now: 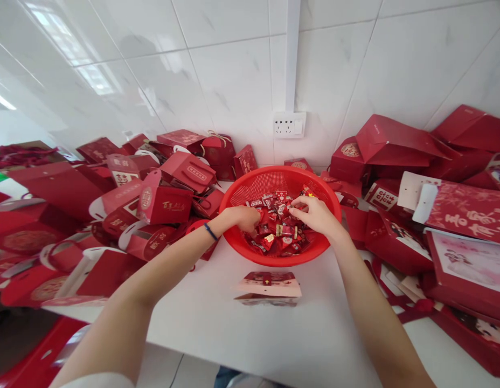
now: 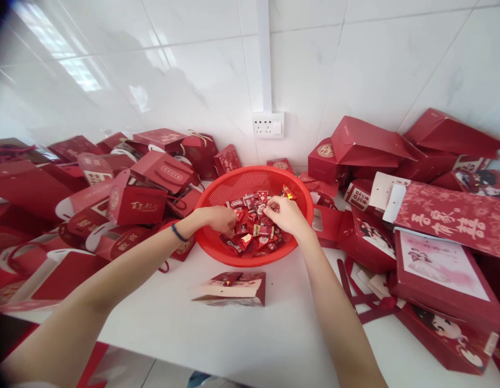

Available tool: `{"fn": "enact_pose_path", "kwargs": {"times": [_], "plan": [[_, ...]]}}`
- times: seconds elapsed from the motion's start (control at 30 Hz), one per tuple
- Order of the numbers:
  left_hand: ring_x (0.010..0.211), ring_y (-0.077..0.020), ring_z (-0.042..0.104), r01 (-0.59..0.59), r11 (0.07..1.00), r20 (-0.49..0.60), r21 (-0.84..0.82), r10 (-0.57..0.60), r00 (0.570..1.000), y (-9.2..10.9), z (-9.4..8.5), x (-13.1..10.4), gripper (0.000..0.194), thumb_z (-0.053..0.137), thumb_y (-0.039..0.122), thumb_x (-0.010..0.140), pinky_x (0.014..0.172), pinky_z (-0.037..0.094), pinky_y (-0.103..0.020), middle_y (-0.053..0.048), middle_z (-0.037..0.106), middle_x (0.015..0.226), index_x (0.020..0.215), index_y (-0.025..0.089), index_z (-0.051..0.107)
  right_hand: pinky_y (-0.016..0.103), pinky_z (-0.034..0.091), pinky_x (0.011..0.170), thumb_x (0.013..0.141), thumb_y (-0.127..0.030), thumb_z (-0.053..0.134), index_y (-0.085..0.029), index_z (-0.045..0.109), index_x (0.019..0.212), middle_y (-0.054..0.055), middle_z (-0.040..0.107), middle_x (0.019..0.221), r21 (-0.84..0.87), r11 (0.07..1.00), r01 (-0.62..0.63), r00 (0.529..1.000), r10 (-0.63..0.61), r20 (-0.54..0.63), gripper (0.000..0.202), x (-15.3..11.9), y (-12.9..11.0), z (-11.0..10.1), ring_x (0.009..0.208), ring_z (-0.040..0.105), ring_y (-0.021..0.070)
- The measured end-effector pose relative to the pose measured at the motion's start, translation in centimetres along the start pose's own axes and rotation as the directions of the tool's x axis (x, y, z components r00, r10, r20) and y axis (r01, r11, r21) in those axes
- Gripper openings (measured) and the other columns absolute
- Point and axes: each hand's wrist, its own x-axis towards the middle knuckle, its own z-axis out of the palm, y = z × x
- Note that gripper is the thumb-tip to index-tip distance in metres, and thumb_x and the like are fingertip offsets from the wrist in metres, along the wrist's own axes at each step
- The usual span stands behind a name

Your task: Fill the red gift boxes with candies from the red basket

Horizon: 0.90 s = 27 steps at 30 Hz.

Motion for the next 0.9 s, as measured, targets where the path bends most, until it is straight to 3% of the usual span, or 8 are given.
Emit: {"fn": "enact_pose_path", "kwargs": {"times": [0.1,0.2,0.33,0.53,0.73,0.9], "plan": [[0.061,-0.0178,0.056,-0.101,0.993,-0.087,-0.059,0.096,0.992,-0.8,-0.4,-1.0,0.027,0.065,0.03,0.085,0.064,0.042,-0.028,-0.004,0.066,0.063,0.061,0.017,0.064,0.032,0.054,0.075,0.088,-0.024,0.069,-0.022,0.075,0.089,0.005,0.08,0.091,0.003,1.0,-0.014,1.0,0.014,0.008,0.006,0.0,-0.1,0.0,0.078,0.072,0.0212],[0.063,-0.0159,0.057,-0.175,0.97,-0.118,-0.166,0.157,0.981,-1.1,-0.5,-1.8,0.02,0.06,0.026,0.085,0.063,0.042,-0.026,-0.003,0.07,0.069,0.069,0.016,0.067,0.031,0.054,0.074,0.089,-0.023,0.068,-0.022,0.075,0.089,0.005,0.08,0.089,0.004,1.0,-0.024,1.0,0.024,0.02,0.007,0.0,-0.2,0.0,0.076,0.073,0.0213],[0.073,-0.0159,0.065,-0.219,0.93,-0.054,-0.296,0.212,0.976,-0.7,0.2,-1.7,0.015,0.063,0.02,0.078,0.066,0.046,-0.022,-0.003,0.076,0.083,0.085,0.015,0.075,0.032,0.053,0.073,0.088,-0.024,0.068,-0.022,0.075,0.091,0.005,0.079,0.087,-0.002,1.0,-0.028,0.999,0.029,0.03,0.008,0.0,-0.1,0.0,0.075,0.072,0.0209],[0.081,-0.0157,0.067,-0.292,0.919,0.049,-0.263,0.315,0.948,0.6,1.7,-0.3,0.028,0.067,0.014,0.076,0.071,0.048,-0.019,-0.004,0.08,0.096,0.101,0.016,0.079,0.033,0.053,0.073,0.088,-0.026,0.068,-0.021,0.075,0.092,0.006,0.078,0.084,-0.012,0.999,-0.038,0.999,0.038,0.037,0.01,0.0,-0.1,0.0,0.075,0.071,0.0222],[0.078,-0.0157,0.066,-0.287,0.923,0.053,-0.257,0.31,0.949,1.1,2.3,-0.1,0.016,0.067,0.025,0.082,0.069,0.046,-0.02,-0.002,0.078,0.09,0.09,0.019,0.079,0.031,0.053,0.072,0.087,-0.024,0.068,-0.021,0.074,0.089,0.004,0.079,0.084,0.016,1.0,-0.008,0.999,0.008,0.04,0.007,0.0,0.0,0.1,0.073,0.071,0.0205],[0.064,-0.0135,0.055,-0.256,0.911,0.104,-0.324,0.303,0.947,1.5,2.4,0.1,0.019,0.064,0.033,0.082,0.06,0.039,-0.023,0.0,0.067,0.071,0.072,0.017,0.069,0.032,0.052,0.072,0.086,-0.024,0.069,-0.021,0.074,0.086,0.004,0.078,0.082,0.041,0.999,0.015,0.999,-0.016,0.028,0.005,0.0,0.2,0.2,0.071,0.07,0.0204]]}}
